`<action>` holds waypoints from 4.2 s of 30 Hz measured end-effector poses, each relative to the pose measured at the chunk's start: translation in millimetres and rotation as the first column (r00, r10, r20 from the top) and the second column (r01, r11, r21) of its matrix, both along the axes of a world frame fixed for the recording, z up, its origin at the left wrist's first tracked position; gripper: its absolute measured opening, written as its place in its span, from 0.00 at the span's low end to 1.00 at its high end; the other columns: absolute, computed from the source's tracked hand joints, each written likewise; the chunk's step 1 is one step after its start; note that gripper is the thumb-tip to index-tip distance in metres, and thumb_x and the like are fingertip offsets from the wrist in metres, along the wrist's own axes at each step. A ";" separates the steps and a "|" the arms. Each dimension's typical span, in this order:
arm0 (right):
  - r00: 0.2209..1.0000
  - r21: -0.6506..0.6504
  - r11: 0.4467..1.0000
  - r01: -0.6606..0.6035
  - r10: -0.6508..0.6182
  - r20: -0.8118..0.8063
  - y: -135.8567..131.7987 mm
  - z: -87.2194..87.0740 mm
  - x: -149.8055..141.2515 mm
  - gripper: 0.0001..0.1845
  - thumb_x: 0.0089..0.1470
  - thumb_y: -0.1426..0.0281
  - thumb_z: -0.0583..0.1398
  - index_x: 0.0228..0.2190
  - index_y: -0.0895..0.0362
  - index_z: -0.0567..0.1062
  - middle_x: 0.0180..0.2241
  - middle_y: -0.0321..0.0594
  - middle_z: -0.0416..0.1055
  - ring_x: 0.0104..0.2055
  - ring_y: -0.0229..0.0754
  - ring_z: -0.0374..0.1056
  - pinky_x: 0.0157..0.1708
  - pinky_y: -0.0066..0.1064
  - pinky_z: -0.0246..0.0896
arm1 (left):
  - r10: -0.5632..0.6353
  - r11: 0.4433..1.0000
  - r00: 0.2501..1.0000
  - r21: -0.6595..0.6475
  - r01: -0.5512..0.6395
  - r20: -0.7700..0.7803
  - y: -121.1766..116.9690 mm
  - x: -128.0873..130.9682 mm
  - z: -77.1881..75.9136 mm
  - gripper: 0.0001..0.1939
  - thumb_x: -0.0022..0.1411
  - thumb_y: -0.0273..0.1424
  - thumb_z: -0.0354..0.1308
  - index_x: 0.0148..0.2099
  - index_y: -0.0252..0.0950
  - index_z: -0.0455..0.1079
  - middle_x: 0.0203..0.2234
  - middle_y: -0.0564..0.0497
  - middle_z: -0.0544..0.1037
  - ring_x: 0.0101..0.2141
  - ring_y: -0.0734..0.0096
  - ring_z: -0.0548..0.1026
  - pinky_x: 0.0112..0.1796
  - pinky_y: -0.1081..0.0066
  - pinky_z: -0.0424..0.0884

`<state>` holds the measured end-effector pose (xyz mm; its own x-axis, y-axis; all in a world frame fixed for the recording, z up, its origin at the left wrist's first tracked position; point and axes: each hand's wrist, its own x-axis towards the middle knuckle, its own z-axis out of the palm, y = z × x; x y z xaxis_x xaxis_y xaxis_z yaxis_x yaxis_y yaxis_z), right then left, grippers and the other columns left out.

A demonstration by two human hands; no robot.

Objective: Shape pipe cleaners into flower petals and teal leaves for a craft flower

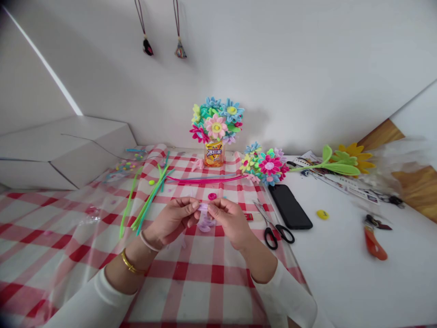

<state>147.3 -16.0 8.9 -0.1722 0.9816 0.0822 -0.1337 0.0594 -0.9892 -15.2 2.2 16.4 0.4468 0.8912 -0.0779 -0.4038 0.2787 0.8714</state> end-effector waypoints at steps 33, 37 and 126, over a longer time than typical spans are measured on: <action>0.985 -0.055 0.997 -0.054 0.044 -0.169 -2.6 -5.8 -9.1 0.08 0.49 0.66 0.61 0.30 0.58 0.72 0.29 0.39 0.70 0.31 0.37 0.64 0.35 0.33 0.58 | 0.006 1.000 0.994 0.019 -0.008 0.105 0.3 4.5 -7.0 0.08 0.51 0.31 0.62 0.31 0.31 0.70 0.21 0.52 0.73 0.21 0.80 0.68 0.25 0.77 0.61; 0.973 -0.063 0.995 -0.080 0.065 -0.221 -3.6 -3.0 -10.1 0.07 0.48 0.66 0.61 0.28 0.57 0.72 0.28 0.37 0.69 0.31 0.37 0.64 0.34 0.33 0.57 | -0.008 1.000 0.994 0.026 0.005 0.110 -1.9 4.0 -4.7 0.07 0.51 0.31 0.62 0.31 0.32 0.70 0.21 0.53 0.73 0.23 0.78 0.70 0.26 0.77 0.62; 0.707 0.183 0.980 -0.084 -0.071 0.703 19.2 -25.9 22.3 0.10 0.47 0.71 0.56 0.27 0.52 0.79 0.30 0.39 0.76 0.32 0.45 0.70 0.33 0.34 0.60 | 0.297 0.915 -0.322 0.364 -0.174 -0.899 51.9 -100.4 -16.5 0.18 0.50 0.30 0.50 0.42 0.27 0.70 0.41 0.29 0.73 0.43 0.41 0.71 0.40 0.53 0.61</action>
<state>169.6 3.2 -16.9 -0.2619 0.9582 0.1147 0.5948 0.2539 -0.7628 -115.7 54.1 -0.1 -0.3710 0.9268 -0.0582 0.8925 0.3732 0.2532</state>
